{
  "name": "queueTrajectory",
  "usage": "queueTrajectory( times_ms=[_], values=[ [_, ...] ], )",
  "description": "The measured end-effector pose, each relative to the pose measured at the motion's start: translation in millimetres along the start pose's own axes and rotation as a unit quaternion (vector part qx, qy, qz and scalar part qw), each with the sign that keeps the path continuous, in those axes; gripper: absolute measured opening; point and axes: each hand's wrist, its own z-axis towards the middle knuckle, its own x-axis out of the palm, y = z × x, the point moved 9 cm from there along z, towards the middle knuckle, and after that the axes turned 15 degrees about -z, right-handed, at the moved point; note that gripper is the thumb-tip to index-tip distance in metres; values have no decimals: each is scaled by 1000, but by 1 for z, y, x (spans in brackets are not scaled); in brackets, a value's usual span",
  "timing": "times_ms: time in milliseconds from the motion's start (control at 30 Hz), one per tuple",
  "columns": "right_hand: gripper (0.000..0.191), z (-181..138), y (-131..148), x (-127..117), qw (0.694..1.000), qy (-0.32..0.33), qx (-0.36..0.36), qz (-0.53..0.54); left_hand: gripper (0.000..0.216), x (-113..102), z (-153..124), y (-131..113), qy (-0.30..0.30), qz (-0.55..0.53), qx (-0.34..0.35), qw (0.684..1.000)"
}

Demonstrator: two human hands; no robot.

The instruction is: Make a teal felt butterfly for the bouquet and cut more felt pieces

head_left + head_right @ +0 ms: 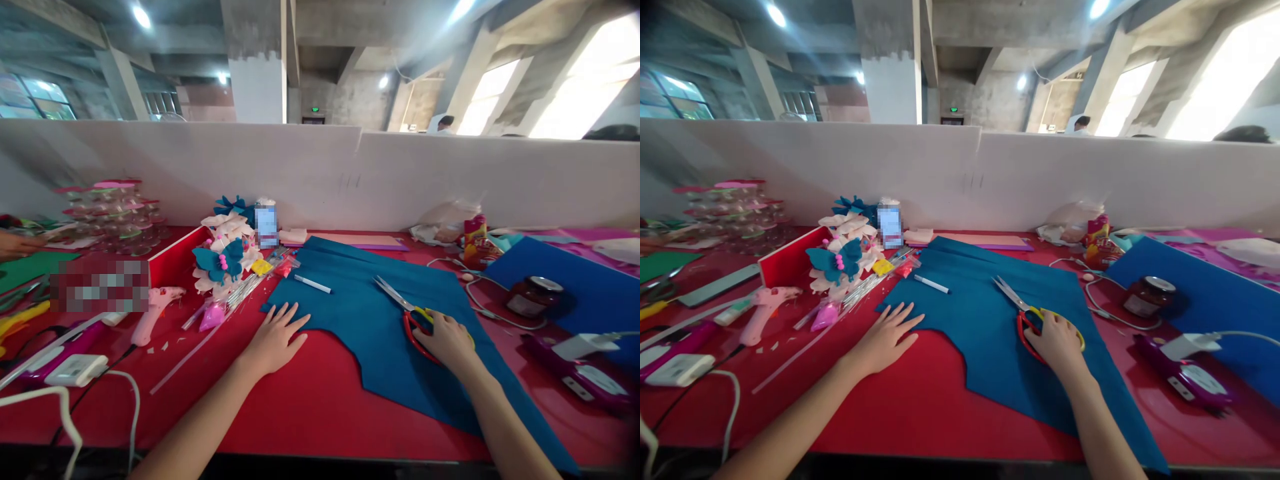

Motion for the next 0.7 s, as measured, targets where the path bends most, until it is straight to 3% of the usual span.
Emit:
queueTrajectory(
  times_ms=[333, 500, 700],
  values=[
    [62, -5, -2, 0, 998, -53, 7, 25, 63, -9, -19, 28, -54, 48, -56, 996],
    [63, -6, -2, 0, 999, -27, 14, 23, 74, -9, -21, 40, -57, 43, -111, 991],
    [63, -9, 0, -3, 999, -27, 8, 22, 74, -15, -25, 42, -92, 51, -127, 986]
  ],
)
